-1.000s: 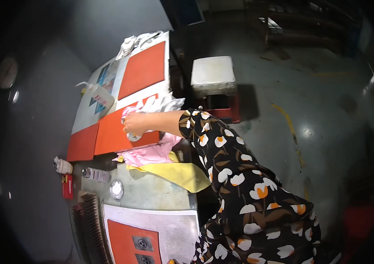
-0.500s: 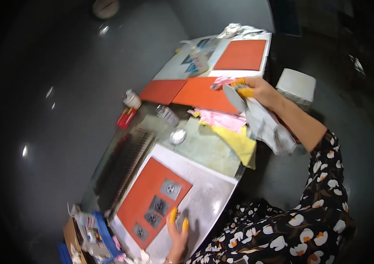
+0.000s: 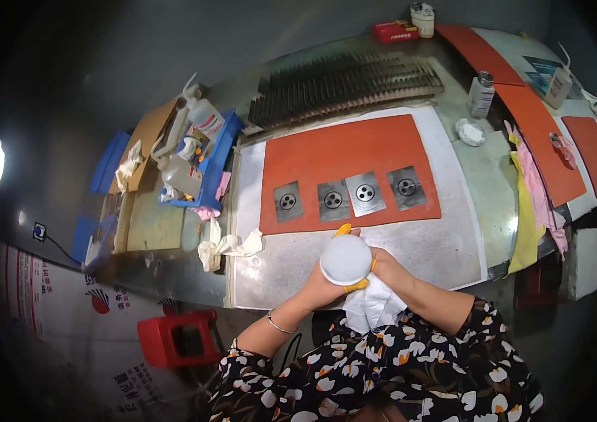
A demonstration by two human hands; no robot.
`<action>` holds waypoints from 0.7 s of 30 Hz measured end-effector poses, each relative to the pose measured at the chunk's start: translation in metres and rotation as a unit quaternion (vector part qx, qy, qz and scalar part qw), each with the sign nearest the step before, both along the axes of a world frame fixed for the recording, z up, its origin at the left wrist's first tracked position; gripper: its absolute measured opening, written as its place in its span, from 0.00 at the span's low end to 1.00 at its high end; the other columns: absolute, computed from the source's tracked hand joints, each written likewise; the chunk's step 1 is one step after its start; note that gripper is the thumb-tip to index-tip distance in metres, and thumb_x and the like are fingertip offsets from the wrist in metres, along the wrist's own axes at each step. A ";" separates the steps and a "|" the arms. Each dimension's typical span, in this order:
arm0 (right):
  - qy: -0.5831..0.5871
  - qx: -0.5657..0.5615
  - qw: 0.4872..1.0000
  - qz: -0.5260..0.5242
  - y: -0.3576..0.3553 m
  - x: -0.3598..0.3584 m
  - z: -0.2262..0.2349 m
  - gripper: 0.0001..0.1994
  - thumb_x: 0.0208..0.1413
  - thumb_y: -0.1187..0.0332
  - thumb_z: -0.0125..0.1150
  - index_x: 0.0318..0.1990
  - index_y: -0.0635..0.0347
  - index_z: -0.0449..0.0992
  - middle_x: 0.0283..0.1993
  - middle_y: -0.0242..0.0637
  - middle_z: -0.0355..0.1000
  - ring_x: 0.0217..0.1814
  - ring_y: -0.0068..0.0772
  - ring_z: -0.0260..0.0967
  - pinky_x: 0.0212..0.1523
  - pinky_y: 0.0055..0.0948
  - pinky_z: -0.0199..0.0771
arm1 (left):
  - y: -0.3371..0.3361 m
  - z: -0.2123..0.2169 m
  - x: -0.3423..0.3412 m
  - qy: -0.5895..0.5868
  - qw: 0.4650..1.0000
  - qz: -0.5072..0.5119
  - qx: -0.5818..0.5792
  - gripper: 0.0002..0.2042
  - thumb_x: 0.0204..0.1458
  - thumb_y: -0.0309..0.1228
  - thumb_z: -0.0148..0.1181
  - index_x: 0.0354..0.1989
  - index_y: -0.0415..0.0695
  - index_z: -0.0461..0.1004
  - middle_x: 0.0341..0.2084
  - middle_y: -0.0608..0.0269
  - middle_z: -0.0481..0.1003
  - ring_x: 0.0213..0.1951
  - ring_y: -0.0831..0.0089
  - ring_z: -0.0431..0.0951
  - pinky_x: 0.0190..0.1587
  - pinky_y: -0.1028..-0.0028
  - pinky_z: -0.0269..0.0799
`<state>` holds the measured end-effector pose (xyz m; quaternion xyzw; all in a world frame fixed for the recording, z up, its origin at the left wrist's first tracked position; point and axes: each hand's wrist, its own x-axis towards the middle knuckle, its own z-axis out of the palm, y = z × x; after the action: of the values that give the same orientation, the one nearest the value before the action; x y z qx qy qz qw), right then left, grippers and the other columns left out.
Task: The person cleans small rectangular metal plates with a white cloth and a pink cloth. They wipe the plates individually on a red mat, occasionally dipping the cloth into a small bowl of white powder. The person handles the plates one by one, wiping them thoroughly before placing them back on the mat.
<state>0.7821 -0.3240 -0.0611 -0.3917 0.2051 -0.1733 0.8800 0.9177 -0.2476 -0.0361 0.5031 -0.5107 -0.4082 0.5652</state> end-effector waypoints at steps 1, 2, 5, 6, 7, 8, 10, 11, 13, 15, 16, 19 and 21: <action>0.050 -0.053 0.997 0.017 0.001 0.005 0.010 0.14 0.56 0.68 0.50 0.47 0.66 0.68 0.43 0.37 0.70 0.43 0.24 0.68 0.42 0.23 0.69 | 0.003 -0.006 0.002 0.042 0.999 0.008 0.007 0.33 0.38 0.27 0.67 0.55 0.36 0.58 0.51 0.56 0.66 0.52 0.72 0.66 0.55 0.73 0.59; 0.098 -0.105 0.989 0.033 0.000 0.010 0.015 0.14 0.56 0.68 0.50 0.47 0.66 0.68 0.43 0.37 0.70 0.43 0.24 0.68 0.42 0.22 0.69 | 0.005 -0.013 0.003 0.084 0.996 0.014 0.015 0.30 0.40 0.26 0.65 0.53 0.36 0.60 0.49 0.56 0.67 0.51 0.72 0.67 0.54 0.73 0.60; 0.178 -0.360 0.914 0.055 -0.032 -0.006 0.031 0.17 0.50 0.69 0.57 0.47 0.67 0.67 0.43 0.39 0.71 0.43 0.29 0.68 0.44 0.26 0.67 | 0.011 -0.020 0.010 0.167 0.984 0.015 0.061 0.24 0.43 0.23 0.61 0.51 0.36 0.62 0.48 0.56 0.68 0.51 0.71 0.67 0.54 0.72 0.60; 0.209 -0.462 0.859 0.066 -0.041 -0.011 0.045 0.19 0.49 0.69 0.59 0.48 0.67 0.67 0.44 0.40 0.71 0.44 0.30 0.68 0.45 0.27 0.67 | 0.011 -0.016 0.011 0.146 0.988 0.029 0.039 0.24 0.44 0.23 0.60 0.51 0.36 0.62 0.47 0.57 0.69 0.50 0.71 0.68 0.53 0.72 0.61; 0.194 -0.506 0.840 0.034 -0.048 -0.017 0.050 0.20 0.47 0.69 0.61 0.48 0.67 0.67 0.45 0.40 0.70 0.45 0.31 0.68 0.46 0.28 0.66 | 0.010 -0.014 0.011 0.125 0.991 0.042 0.018 0.23 0.44 0.23 0.59 0.51 0.36 0.62 0.46 0.58 0.69 0.50 0.70 0.68 0.53 0.71 0.61; 0.178 -0.549 0.817 0.003 -0.053 -0.021 0.053 0.22 0.45 0.68 0.62 0.48 0.66 0.67 0.45 0.41 0.70 0.46 0.32 0.67 0.47 0.29 0.66 | 0.006 -0.011 0.013 0.100 0.994 0.029 0.028 0.22 0.44 0.23 0.59 0.50 0.36 0.62 0.45 0.58 0.70 0.49 0.70 0.69 0.53 0.71 0.62; 0.145 -0.540 0.829 0.011 -0.053 -0.021 0.053 0.25 0.42 0.67 0.65 0.49 0.66 0.67 0.48 0.41 0.69 0.49 0.32 0.66 0.50 0.30 0.64 | -0.003 -0.004 0.018 0.051 0.998 -0.003 0.049 0.21 0.45 0.23 0.59 0.50 0.37 0.63 0.44 0.59 0.70 0.48 0.70 0.69 0.52 0.71 0.62; 0.123 -0.488 0.863 0.052 -0.049 -0.015 0.049 0.25 0.42 0.67 0.66 0.49 0.65 0.67 0.49 0.41 0.68 0.51 0.31 0.65 0.51 0.30 0.63 | -0.009 0.002 0.017 0.019 0.999 -0.010 0.042 0.22 0.43 0.26 0.63 0.48 0.37 0.66 0.43 0.58 0.72 0.46 0.68 0.71 0.50 0.71 0.64; 0.117 -0.343 0.909 0.204 -0.048 -0.008 0.039 0.29 0.42 0.66 0.68 0.52 0.66 0.64 0.52 0.40 0.65 0.55 0.28 0.61 0.55 0.29 0.59 | -0.023 0.010 0.025 -0.099 0.984 -0.122 0.084 0.20 0.40 0.25 0.63 0.45 0.39 0.68 0.40 0.57 0.72 0.45 0.67 0.72 0.47 0.71 0.66; 0.048 -0.281 0.948 0.143 -0.040 0.006 0.030 0.32 0.42 0.64 0.68 0.54 0.66 0.62 0.53 0.38 0.65 0.54 0.26 0.61 0.55 0.29 0.59 | -0.024 0.014 0.038 -0.225 0.945 -0.176 0.158 0.19 0.40 0.25 0.62 0.43 0.39 0.69 0.39 0.57 0.73 0.43 0.67 0.72 0.45 0.71 0.67; 0.013 -0.248 0.962 0.113 -0.034 0.015 0.031 0.33 0.42 0.64 0.69 0.54 0.66 0.61 0.53 0.37 0.65 0.54 0.26 0.61 0.55 0.29 0.59 | -0.022 0.014 0.044 -0.276 0.926 -0.184 0.180 0.18 0.40 0.26 0.62 0.42 0.39 0.69 0.38 0.57 0.73 0.43 0.67 0.73 0.44 0.71 0.68; -0.039 -0.166 0.980 0.101 -0.023 0.034 0.038 0.30 0.45 0.66 0.66 0.55 0.65 0.61 0.52 0.34 0.65 0.53 0.23 0.61 0.53 0.26 0.61 | -0.004 0.007 0.047 -0.140 0.970 -0.126 0.156 0.17 0.40 0.27 0.62 0.41 0.39 0.70 0.37 0.59 0.73 0.41 0.69 0.73 0.43 0.71 0.68; -0.055 -0.160 0.981 0.100 -0.014 0.052 0.040 0.28 0.47 0.65 0.63 0.54 0.65 0.61 0.49 0.36 0.67 0.50 0.25 0.64 0.51 0.25 0.65 | 0.016 0.000 0.042 0.006 0.993 -0.031 0.112 0.18 0.40 0.29 0.64 0.41 0.38 0.70 0.36 0.59 0.73 0.40 0.70 0.72 0.44 0.71 0.67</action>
<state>0.8346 -0.3377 -0.0211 -0.5355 0.0864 -0.1363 0.8290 0.9602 -0.2318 -0.0363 0.5447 -0.4740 -0.4832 0.4951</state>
